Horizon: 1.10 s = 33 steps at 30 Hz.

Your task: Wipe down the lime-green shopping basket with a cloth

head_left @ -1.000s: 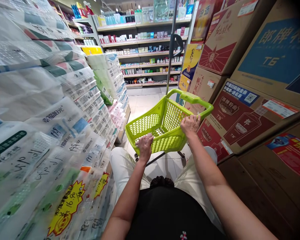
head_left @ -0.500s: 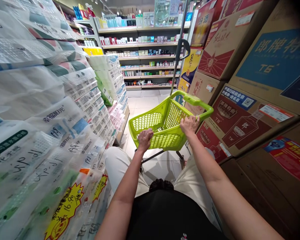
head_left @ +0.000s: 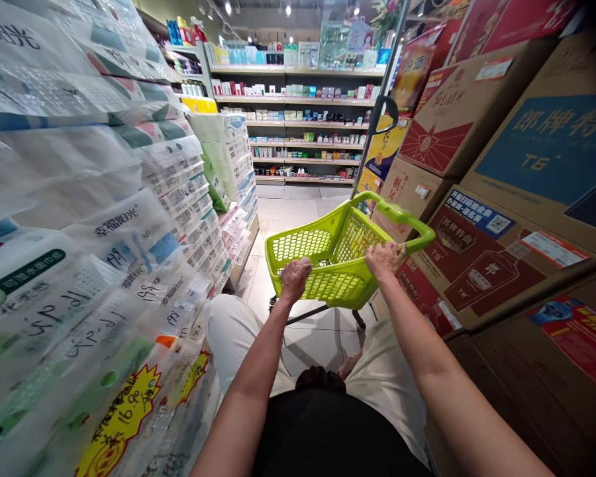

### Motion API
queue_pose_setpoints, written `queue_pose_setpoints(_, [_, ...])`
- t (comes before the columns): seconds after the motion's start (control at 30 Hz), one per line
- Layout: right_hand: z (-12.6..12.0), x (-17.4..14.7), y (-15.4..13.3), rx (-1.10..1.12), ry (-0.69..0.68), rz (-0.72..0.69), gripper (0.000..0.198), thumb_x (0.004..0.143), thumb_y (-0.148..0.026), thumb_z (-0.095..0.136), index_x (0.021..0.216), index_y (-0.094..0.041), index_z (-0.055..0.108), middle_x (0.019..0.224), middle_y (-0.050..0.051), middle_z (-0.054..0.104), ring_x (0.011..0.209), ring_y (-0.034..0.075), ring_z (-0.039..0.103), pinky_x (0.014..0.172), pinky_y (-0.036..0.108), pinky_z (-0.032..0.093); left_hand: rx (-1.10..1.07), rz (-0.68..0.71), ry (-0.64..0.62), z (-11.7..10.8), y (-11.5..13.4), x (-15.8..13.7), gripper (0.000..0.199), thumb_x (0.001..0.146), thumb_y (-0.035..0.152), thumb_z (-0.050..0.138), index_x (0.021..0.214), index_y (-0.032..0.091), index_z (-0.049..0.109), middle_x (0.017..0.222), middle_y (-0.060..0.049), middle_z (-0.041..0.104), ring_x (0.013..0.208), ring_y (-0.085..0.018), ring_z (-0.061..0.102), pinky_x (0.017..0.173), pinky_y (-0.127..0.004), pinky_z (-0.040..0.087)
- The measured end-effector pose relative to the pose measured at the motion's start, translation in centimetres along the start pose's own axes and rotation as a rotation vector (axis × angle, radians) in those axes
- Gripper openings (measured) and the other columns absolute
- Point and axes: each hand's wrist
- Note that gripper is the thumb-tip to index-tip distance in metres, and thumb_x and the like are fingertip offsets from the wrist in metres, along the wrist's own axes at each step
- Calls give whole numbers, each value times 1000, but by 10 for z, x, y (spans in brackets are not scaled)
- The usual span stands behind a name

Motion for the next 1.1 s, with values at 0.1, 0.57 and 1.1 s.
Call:
queue_pose_setpoints(0.1, [-1,-3,3,-6,19,-16,39,93,-36,42,88,-15,75,102,20,67,110,35,54,109,65,31,-39,-46,169,1,-2,-16,32,102,20,46,122,27,70,129,-12,60,121,-25,55,102,-43,47])
queue_pose_setpoints(0.57, [-14,-7,-4,7,-97,19,38,94,-31,41,96,-12,74,110,22,66,117,34,51,114,61,27,-335,-517,856,5,6,-28,40,101,31,52,139,17,54,139,-20,57,133,-28,52,118,-45,39])
queue_pose_setpoints(1.1, [-18,-24,-26,17,-23,-6,42,97,-35,38,98,-12,74,109,20,66,116,35,51,113,64,27,-712,-978,1045,-8,-36,-21,44,102,27,51,142,24,35,139,-17,53,118,-21,67,94,-35,59])
Point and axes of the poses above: each hand's wrist, its own x-axis towards the middle knuckle, its own z-axis out of the palm, y = z × x
